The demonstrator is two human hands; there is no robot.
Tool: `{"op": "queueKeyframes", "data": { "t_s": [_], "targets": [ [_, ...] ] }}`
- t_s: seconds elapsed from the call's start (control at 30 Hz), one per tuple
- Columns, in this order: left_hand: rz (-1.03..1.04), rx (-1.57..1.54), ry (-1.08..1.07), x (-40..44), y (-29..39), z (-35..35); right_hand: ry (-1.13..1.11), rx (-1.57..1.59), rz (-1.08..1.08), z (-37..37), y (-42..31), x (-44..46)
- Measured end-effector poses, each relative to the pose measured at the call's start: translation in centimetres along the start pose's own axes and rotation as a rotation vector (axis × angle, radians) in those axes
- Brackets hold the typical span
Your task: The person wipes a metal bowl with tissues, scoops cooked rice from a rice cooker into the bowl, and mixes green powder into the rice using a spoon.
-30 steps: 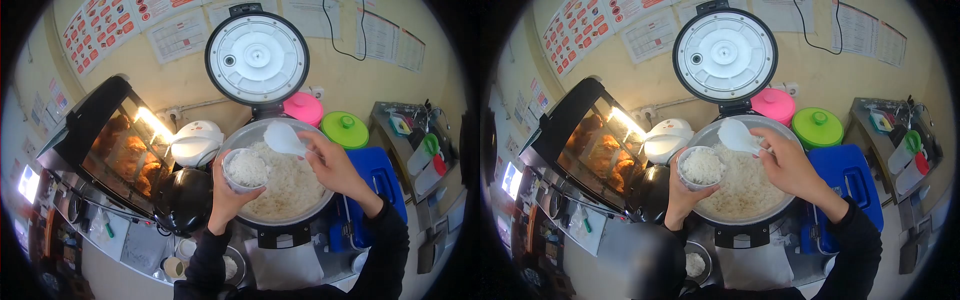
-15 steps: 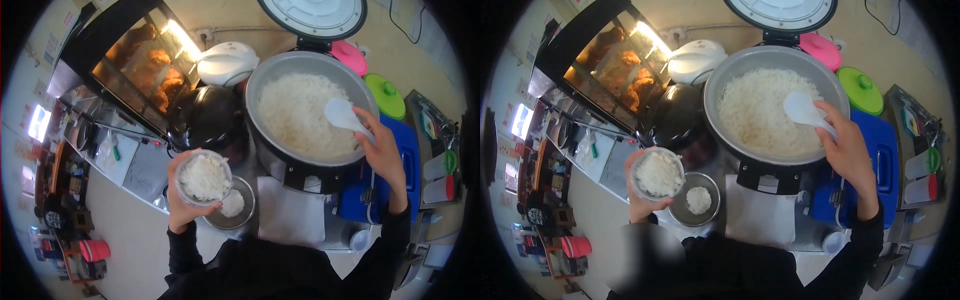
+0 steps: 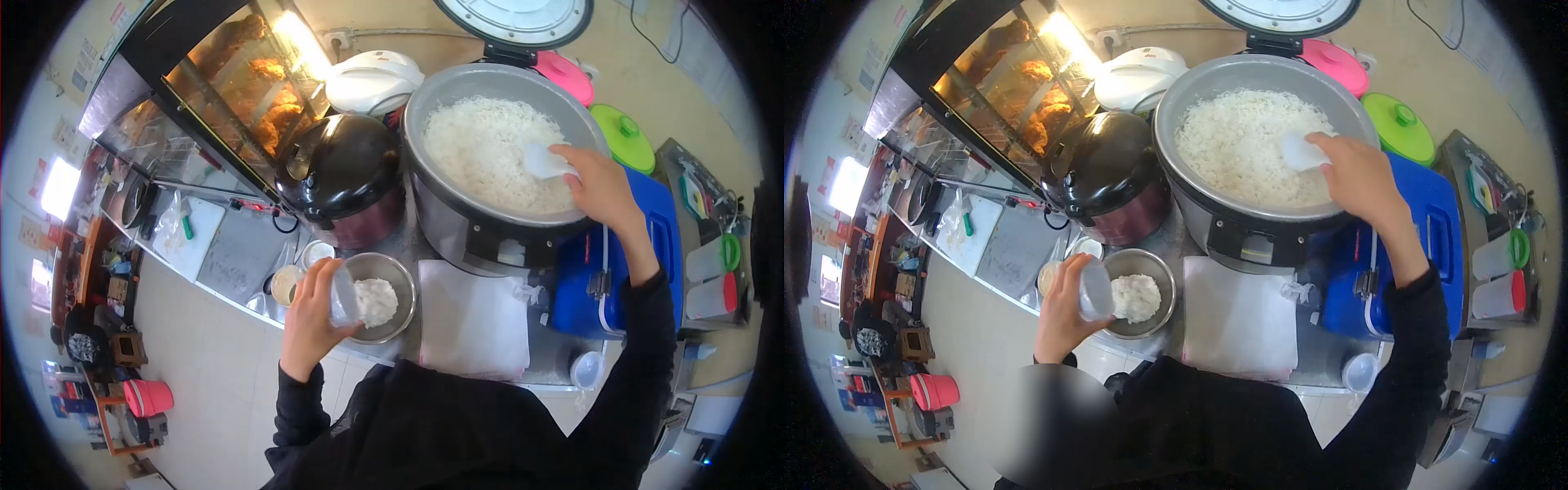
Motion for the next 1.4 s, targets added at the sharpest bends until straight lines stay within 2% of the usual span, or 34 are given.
{"op": "queueKeyframes", "data": {
  "t_s": [0.03,0.1,0.13,0.23,0.3,0.37,0.43,0.53,0.63,0.7,0.8,0.93,1.03,1.07,1.17,1.23,1.33,1.4],
  "targets": [
    [0.062,-0.06,0.039,-0.2,1.3,-0.9,-0.058,-0.014,0.016,0.1,0.8,-0.1],
    [0.21,-0.217,0.11,-0.6,4.5,-1.4,0.081,0.007,0.0,-0.7,1.8,0.1],
    [0.329,-0.346,0.079,-0.6,5.7,0.4,0.145,0.006,-0.008,-1.7,1.8,-0.1],
    [0.386,-0.745,-0.361,-1.2,11.9,8.9,0.075,0.415,0.159,-3.2,1.9,-1.3],
    [0.493,-0.853,-0.436,-2.7,16.8,15.3,0.108,0.52,0.171,-4.6,0.4,-3.0],
    [0.469,-0.661,-0.48,-4.6,21.0,20.3,0.132,0.614,0.18,-5.3,-0.6,-5.3],
    [0.4,-0.652,-0.582,-5.9,24.3,25.0,0.146,0.743,0.193,-5.3,-1.8,-8.0],
    [0.305,-0.866,-0.539,-7.9,27.9,29.9,0.216,0.815,0.159,-4.5,-3.6,-11.5],
    [0.273,-0.845,-0.448,-8.8,30.0,31.6,0.216,0.936,0.28,-3.3,-4.8,-14.0],
    [0.326,-0.831,-0.375,-9.4,30.7,31.1,0.193,1.02,0.308,-2.2,-5.5,-15.0],
    [0.394,-0.825,-0.348,-9.9,30.5,31.3,0.094,1.452,0.394,1.2,-5.8,-16.7],
    [0.439,-0.768,-0.49,-11.0,26.4,28.5,-0.145,1.575,0.317,6.7,-8.5,-17.6],
    [0.225,-0.88,-0.449,-11.0,18.1,23.4,-0.222,1.496,0.448,12.4,-10.8,-17.3],
    [0.174,-0.833,-0.254,-11.0,14.4,21.0,-0.148,1.285,0.324,13.6,-11.2,-16.6],
    [-0.061,-0.509,0.344,-13.1,3.3,15.0,-0.092,1.051,0.301,18.6,-12.5,-15.8],
    [-0.316,-0.339,0.578,-14.8,-3.2,12.8,-0.11,0.845,0.303,20.9,-14.3,-14.2],
    [-0.734,-0.74,0.632,-16.6,-11.4,14.7,-0.023,0.737,0.168,24.4,-18.6,-11.5],
    [-0.76,-0.96,0.335,-14.9,-11.9,17.0,-0.114,0.606,0.17,27.4,-20.1,-10.5]
  ]
}}
Point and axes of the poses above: each hand's wrist, its own x-axis towards the middle knuckle, its own z-axis out of the palm, y = z × x, the point moved 8 cm from there along x, towards the middle knuckle, and after that the axes turned 14 degrees about x, right-handed, at the moved point
